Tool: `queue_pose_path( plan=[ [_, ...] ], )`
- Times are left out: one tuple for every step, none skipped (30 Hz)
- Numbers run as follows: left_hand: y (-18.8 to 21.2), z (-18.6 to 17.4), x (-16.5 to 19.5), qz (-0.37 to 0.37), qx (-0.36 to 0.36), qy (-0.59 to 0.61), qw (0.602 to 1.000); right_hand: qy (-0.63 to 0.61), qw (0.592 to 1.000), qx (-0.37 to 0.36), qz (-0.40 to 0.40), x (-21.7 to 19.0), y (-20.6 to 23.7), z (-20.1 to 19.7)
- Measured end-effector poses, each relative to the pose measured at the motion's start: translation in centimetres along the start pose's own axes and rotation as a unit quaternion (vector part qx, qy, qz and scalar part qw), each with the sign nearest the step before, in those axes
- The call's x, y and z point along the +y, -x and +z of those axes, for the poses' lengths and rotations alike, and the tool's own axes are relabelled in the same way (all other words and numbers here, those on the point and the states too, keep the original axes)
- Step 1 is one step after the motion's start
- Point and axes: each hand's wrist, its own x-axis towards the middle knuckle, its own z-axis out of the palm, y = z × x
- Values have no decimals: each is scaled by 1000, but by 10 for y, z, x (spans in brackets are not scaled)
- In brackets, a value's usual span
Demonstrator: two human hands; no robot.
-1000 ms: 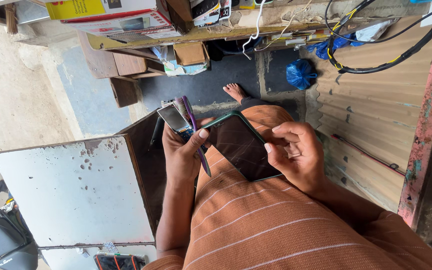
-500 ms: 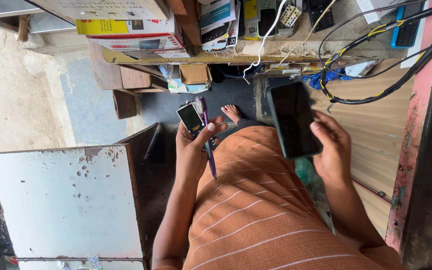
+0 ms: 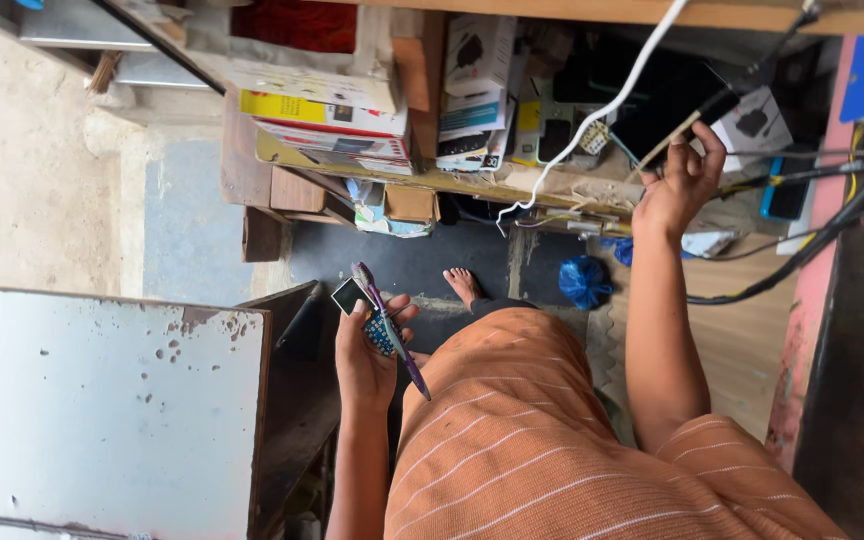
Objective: The person handles a smartphone and a small circuit board, then uses a toothbrush to clean the board. They also use a soldering iron on the board and place it on the workbench.
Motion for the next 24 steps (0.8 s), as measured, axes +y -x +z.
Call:
queue_pose_path(
  plan=[
    [1, -1, 1, -2, 20, 22, 1000, -39, 999, -2, 20, 9, -14, 5],
    [3, -2, 2, 0, 32, 33, 999, -46, 999, 7, 18, 17, -27, 11],
    [5, -4, 2, 3, 45, 47, 998, -53, 998, 14, 17, 25, -40, 16],
    [7, -7, 3, 8, 61, 63, 996, -58, 998, 16, 19, 30, -54, 23],
    [9, -9, 4, 9, 67, 74, 995, -69, 997, -4, 23, 30, -63, 29],
    [10, -12, 5, 15, 77, 89, 993, -80, 996, -32, 31, 29, -70, 34],
    [13, -16, 6, 25, 92, 109, 989, -33, 998, -36, 45, 26, -77, 36],
    [16, -20, 6, 43, 72, 125, 989, 3, 991, -127, 40, 22, -83, 36],
    [17, -23, 7, 62, 55, 140, 987, 56, 980, -183, 48, 15, -88, 34],
    [21, -29, 8, 83, 39, 152, 984, 106, 977, -185, 30, 7, -88, 32],
    [26, -36, 8, 94, 38, 165, 981, 183, 974, -134, 16, 0, -85, 30],
    [32, -43, 8, 102, 33, 173, 979, 165, 976, -144, 2, -8, -79, 28],
    [43, -52, 7, 122, 34, 198, 972, 150, 981, -108, -55, -12, -66, 25],
    [57, -62, 7, 140, 27, 219, 965, 126, 976, -161, -72, -8, -49, 32],
    [70, -76, 8, 161, 16, 236, 958, 96, 969, -210, -88, -3, -26, 40],
    [84, -90, 11, 189, 31, 223, 956, 66, 958, -258, -102, 0, 2, 51],
    [104, -103, 8, 211, 53, 213, 953, 40, 945, -306, -113, -5, 35, 56],
    [128, -114, 0, 229, 74, 200, 950, 14, 930, -348, -122, -13, 76, 58],
    [153, -124, -6, 248, 95, 211, 941, -12, 916, -380, -131, -24, 127, 53],
    [175, -140, -8, 265, 107, 214, 934, -7, 881, -470, -49, -31, 187, 48],
    [195, -157, -5, 284, 113, 214, 928, 14, 832, -553, 38, -38, 254, 46],
    [212, -175, -4, 303, 99, 216, 923, 49, 775, -621, 112, -43, 323, 40],
    [232, -191, -7, 323, 92, 221, 916, 113, 658, -736, 110, -49, 382, 47],
    [254, -204, -16, 341, 89, 228, 907, 153, 572, -805, 49, -60, 436, 47]
  ],
)
